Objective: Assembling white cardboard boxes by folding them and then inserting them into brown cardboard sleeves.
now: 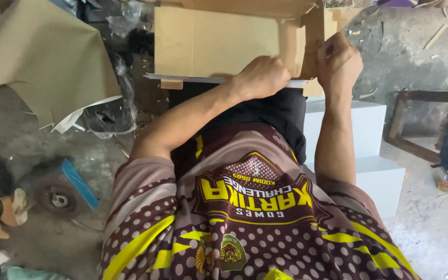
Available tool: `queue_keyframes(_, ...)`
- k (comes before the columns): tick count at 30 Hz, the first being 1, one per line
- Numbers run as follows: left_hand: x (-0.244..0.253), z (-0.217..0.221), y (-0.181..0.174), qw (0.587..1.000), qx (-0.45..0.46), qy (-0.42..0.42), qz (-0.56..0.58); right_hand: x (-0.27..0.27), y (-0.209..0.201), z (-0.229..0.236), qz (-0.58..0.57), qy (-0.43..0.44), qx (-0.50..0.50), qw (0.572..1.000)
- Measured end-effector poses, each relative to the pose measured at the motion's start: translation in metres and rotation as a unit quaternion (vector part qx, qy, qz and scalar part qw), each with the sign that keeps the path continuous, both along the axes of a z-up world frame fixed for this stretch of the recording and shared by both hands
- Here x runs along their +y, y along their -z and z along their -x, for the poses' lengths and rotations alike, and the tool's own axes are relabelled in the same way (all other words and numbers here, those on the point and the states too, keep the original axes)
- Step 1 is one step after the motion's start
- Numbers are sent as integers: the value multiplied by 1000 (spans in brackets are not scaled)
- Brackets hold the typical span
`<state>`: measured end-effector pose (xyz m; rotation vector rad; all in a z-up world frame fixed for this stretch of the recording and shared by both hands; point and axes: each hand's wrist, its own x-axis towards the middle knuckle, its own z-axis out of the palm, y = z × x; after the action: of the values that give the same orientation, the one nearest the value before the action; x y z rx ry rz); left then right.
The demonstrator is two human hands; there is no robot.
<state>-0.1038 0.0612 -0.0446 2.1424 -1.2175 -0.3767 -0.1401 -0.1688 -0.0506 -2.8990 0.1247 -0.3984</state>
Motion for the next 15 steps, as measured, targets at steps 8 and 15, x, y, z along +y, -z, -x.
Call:
queue_keyframes(8, 135, 15, -12, 994, -79, -49, -59, -13, 6, 1, 6, -27, -11, 1000)
queue_keyframes(15, 229, 20, -27, 978, -121, -139, -97, -16, 8, -7, 34, -10, 15, 999)
